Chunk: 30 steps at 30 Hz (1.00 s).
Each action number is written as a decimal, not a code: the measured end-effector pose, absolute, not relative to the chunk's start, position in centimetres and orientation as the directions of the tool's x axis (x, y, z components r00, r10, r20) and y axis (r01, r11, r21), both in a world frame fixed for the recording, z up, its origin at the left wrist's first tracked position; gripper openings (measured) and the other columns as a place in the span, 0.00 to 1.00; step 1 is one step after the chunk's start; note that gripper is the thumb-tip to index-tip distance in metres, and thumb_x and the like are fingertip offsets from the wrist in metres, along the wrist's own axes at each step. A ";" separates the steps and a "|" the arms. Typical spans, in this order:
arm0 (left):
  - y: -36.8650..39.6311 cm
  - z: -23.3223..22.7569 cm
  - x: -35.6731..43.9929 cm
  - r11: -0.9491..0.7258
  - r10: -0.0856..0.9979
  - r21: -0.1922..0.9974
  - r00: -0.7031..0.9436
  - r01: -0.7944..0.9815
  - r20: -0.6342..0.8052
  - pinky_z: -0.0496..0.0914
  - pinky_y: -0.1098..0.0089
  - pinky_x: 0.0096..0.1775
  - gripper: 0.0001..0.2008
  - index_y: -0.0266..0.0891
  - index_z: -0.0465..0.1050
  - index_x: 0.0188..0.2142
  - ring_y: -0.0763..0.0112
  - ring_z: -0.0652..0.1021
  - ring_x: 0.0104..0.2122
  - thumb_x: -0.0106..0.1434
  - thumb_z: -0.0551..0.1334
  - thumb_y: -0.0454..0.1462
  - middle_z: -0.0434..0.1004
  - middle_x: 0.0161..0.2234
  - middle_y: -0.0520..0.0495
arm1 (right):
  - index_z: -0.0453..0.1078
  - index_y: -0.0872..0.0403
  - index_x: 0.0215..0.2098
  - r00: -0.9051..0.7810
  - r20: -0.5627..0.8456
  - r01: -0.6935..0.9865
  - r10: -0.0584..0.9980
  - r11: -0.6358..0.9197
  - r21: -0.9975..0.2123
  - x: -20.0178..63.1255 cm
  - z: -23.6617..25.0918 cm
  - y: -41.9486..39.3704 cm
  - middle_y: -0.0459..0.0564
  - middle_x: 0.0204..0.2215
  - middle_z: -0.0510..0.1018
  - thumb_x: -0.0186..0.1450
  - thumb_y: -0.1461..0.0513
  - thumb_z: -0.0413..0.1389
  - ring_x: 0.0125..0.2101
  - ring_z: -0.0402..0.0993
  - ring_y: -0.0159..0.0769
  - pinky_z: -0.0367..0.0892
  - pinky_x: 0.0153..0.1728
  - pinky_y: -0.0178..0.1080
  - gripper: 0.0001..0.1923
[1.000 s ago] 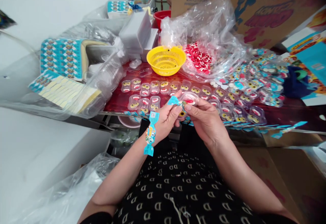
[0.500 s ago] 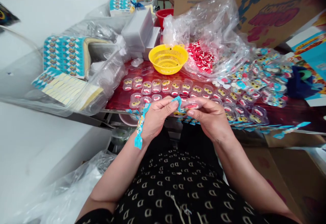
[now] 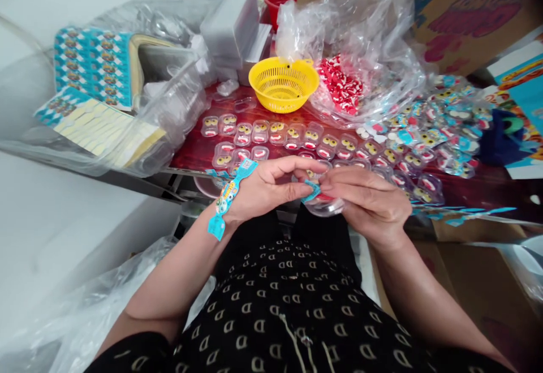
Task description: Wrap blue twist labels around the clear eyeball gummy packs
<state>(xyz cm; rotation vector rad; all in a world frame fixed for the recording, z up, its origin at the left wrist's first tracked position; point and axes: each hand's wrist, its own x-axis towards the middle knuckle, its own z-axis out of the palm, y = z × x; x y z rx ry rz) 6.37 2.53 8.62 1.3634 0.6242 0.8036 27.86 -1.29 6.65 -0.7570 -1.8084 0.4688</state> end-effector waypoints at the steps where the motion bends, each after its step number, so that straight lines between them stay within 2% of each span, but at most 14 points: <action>1: 2.7 8.7 6.4 0.020 0.791 0.992 0.609 -0.128 0.062 0.72 0.71 0.41 0.13 0.43 0.83 0.46 0.71 0.76 0.36 0.61 0.71 0.36 0.78 0.34 0.49 | 0.82 0.39 0.44 -0.227 0.696 0.278 0.681 0.730 -0.624 27.8 6.6 -1.3 0.48 0.36 0.85 0.68 0.62 0.62 0.36 0.83 0.41 0.81 0.40 0.47 0.11; 8: 3.9 8.1 6.5 0.016 0.717 0.994 0.694 -0.106 0.063 0.69 0.72 0.38 0.12 0.40 0.79 0.45 0.73 0.73 0.33 0.61 0.70 0.37 0.74 0.32 0.51 | 0.81 0.38 0.49 -0.224 0.718 0.306 0.659 0.747 -0.591 27.5 5.8 -1.4 0.47 0.39 0.85 0.66 0.68 0.62 0.39 0.84 0.40 0.82 0.40 0.44 0.19; 11: 4.0 7.9 6.8 0.046 0.726 0.994 0.687 -0.102 0.037 0.68 0.72 0.36 0.12 0.39 0.78 0.45 0.73 0.73 0.32 0.62 0.69 0.39 0.73 0.32 0.51 | 0.81 0.39 0.48 -0.222 0.730 0.310 0.646 0.757 -0.575 27.1 5.7 -1.5 0.47 0.39 0.86 0.66 0.68 0.62 0.40 0.84 0.40 0.82 0.41 0.45 0.18; 14: 3.7 7.8 7.1 0.051 0.758 0.994 0.652 -0.097 0.025 0.70 0.71 0.39 0.12 0.40 0.77 0.45 0.70 0.75 0.36 0.62 0.69 0.39 0.75 0.36 0.49 | 0.81 0.39 0.45 -0.210 0.749 0.324 0.628 0.768 -0.553 26.5 5.6 -1.5 0.46 0.38 0.86 0.66 0.68 0.62 0.39 0.84 0.40 0.81 0.42 0.46 0.17; 17: 3.2 7.7 7.4 0.065 0.776 0.993 0.631 -0.097 0.011 0.72 0.69 0.46 0.13 0.40 0.76 0.46 0.67 0.77 0.43 0.62 0.69 0.36 0.79 0.42 0.46 | 0.80 0.42 0.47 -0.221 0.768 0.321 0.601 0.788 -0.525 25.9 5.5 -1.2 0.47 0.42 0.86 0.67 0.68 0.61 0.42 0.83 0.38 0.81 0.44 0.46 0.16; 22: 2.6 7.0 8.1 0.202 0.823 0.964 0.564 -0.171 -0.072 0.71 0.67 0.53 0.18 0.43 0.77 0.48 0.64 0.78 0.51 0.57 0.70 0.33 0.81 0.50 0.45 | 0.78 0.47 0.44 -0.302 0.781 0.287 0.546 0.834 -0.472 25.2 5.7 -0.6 0.47 0.41 0.86 0.67 0.68 0.60 0.48 0.80 0.40 0.77 0.52 0.48 0.11; 24: 2.8 6.8 8.7 0.314 0.815 0.937 0.550 -0.152 -0.184 0.72 0.68 0.50 0.20 0.43 0.77 0.48 0.63 0.79 0.49 0.55 0.71 0.32 0.82 0.48 0.46 | 0.76 0.48 0.43 -0.288 0.772 0.208 0.567 0.824 -0.527 25.1 5.7 -0.4 0.48 0.39 0.86 0.68 0.69 0.57 0.46 0.81 0.38 0.76 0.52 0.47 0.11; 26: 3.2 6.6 9.5 0.392 0.810 0.911 0.517 -0.124 -0.278 0.73 0.70 0.41 0.19 0.42 0.76 0.49 0.67 0.80 0.40 0.57 0.71 0.36 0.82 0.42 0.47 | 0.75 0.50 0.42 -0.240 0.758 0.114 0.607 0.793 -0.599 25.3 5.6 -0.3 0.49 0.35 0.85 0.70 0.69 0.56 0.41 0.82 0.36 0.77 0.49 0.44 0.09; 28: 3.7 6.5 10.3 0.413 0.820 0.906 0.471 -0.091 -0.326 0.72 0.72 0.34 0.19 0.41 0.75 0.50 0.70 0.78 0.33 0.59 0.70 0.40 0.80 0.37 0.48 | 0.75 0.51 0.42 -0.175 0.709 0.076 0.684 0.727 -0.683 26.1 5.3 -0.3 0.47 0.31 0.83 0.70 0.66 0.57 0.35 0.82 0.34 0.77 0.44 0.42 0.05; 30: 4.1 6.3 10.9 0.368 0.857 0.928 0.407 -0.054 -0.316 0.71 0.72 0.31 0.21 0.41 0.74 0.51 0.70 0.77 0.32 0.60 0.69 0.43 0.79 0.37 0.49 | 0.76 0.51 0.42 -0.074 0.594 0.097 0.801 0.598 -0.795 27.5 4.9 -0.3 0.46 0.32 0.83 0.69 0.61 0.61 0.32 0.80 0.33 0.77 0.40 0.39 0.04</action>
